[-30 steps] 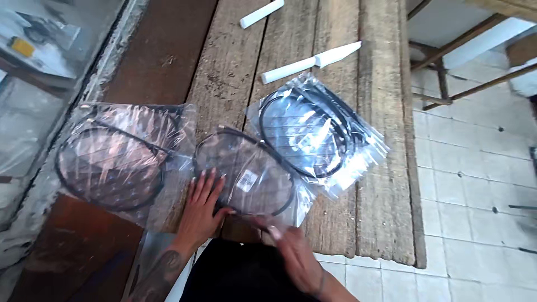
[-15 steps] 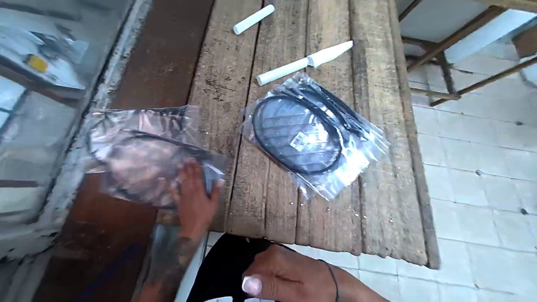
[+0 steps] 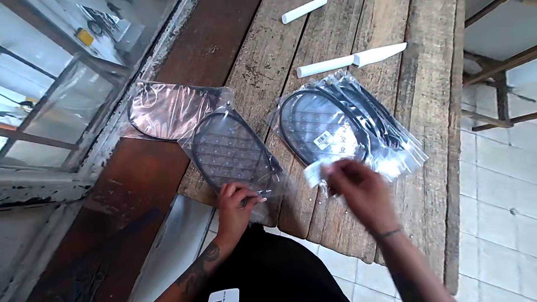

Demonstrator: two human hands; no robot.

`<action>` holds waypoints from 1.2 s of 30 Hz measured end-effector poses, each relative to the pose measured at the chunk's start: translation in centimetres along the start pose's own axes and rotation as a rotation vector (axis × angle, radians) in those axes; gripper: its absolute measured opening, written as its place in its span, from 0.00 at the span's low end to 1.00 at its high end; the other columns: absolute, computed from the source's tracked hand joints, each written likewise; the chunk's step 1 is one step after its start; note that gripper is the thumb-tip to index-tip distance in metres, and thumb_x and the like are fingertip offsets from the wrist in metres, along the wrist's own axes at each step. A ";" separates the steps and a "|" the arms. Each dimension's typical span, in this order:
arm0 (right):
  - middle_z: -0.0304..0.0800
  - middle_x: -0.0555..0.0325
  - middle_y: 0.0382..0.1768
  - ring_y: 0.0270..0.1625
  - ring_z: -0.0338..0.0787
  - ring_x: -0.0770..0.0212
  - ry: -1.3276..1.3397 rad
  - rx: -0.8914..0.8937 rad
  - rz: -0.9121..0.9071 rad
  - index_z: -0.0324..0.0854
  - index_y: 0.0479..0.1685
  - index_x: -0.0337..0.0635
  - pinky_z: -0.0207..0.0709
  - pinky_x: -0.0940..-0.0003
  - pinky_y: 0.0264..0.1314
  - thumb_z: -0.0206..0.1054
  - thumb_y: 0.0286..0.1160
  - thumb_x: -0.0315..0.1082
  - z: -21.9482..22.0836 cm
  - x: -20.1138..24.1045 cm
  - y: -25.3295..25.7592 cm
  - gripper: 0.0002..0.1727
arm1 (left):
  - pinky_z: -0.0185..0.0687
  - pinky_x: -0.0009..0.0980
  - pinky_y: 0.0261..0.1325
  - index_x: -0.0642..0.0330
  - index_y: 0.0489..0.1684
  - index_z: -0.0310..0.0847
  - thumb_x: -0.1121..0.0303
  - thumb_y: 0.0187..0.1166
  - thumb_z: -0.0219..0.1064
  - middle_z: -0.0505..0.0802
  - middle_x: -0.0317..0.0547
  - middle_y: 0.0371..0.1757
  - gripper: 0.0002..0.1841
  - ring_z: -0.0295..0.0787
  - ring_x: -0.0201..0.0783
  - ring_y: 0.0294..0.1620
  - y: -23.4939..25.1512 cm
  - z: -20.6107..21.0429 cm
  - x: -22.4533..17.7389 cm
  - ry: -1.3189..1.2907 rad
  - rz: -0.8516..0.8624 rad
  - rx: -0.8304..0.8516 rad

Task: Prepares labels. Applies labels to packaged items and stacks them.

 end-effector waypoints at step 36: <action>0.71 0.60 0.86 0.89 0.67 0.61 -0.697 0.317 -0.645 0.72 0.85 0.55 0.57 0.47 0.91 0.50 0.90 0.54 17.2 -5.3 -3.0 0.29 | 0.34 0.67 0.92 0.42 0.95 0.55 0.23 0.77 0.44 0.53 0.38 0.97 0.48 0.38 0.49 0.98 3.6 -2.6 5.7 0.630 0.263 0.394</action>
Point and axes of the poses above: each hand's wrist, its own y-axis towards the middle knuckle, its own z-axis out of the palm, x = y × z, the point moved 7 cm from there along y, towards the middle knuckle
